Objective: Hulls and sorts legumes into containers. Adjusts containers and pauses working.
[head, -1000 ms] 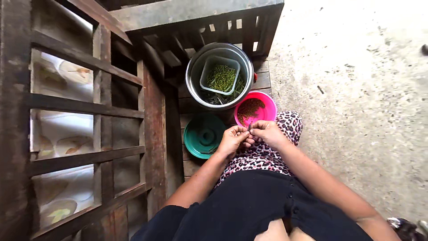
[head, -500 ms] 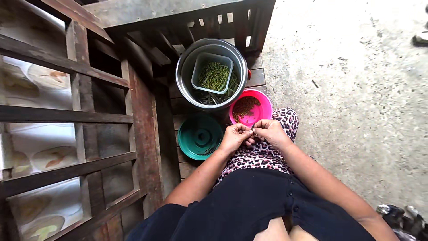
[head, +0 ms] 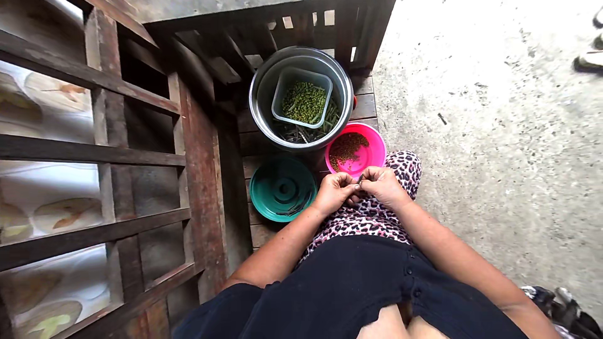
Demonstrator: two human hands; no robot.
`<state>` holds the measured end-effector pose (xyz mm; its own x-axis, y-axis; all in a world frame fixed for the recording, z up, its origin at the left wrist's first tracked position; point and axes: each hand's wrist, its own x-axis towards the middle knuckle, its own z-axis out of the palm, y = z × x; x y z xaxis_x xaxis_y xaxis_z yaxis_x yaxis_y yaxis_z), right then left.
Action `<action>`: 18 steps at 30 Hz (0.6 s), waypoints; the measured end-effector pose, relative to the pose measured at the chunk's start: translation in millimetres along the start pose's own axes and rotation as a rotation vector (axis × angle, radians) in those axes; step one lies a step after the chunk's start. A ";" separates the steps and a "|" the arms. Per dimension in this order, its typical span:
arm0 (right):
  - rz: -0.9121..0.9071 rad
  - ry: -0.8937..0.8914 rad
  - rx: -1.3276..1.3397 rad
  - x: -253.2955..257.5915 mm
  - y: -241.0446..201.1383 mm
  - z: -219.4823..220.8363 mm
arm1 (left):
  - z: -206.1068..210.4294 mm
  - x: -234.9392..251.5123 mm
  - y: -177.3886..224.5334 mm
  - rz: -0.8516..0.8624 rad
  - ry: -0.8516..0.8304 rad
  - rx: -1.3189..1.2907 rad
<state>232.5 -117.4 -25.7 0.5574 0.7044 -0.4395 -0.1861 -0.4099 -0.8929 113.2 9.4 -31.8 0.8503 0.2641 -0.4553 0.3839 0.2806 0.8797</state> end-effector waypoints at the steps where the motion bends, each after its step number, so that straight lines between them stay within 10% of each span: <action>1: -0.005 -0.005 0.004 0.1 0.6 0.1 | -1.1 0.1 -0.1 0.004 -0.015 0.001; 18: -0.122 0.081 -0.210 11.1 2.1 -1.7 | 5.1 21.7 -2.7 0.075 -0.023 0.211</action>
<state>239.7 -111.4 -32.3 0.6296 0.7109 -0.3134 0.0538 -0.4423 -0.8952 132.5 9.7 -43.3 0.8864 0.2550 -0.3864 0.3840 0.0614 0.9213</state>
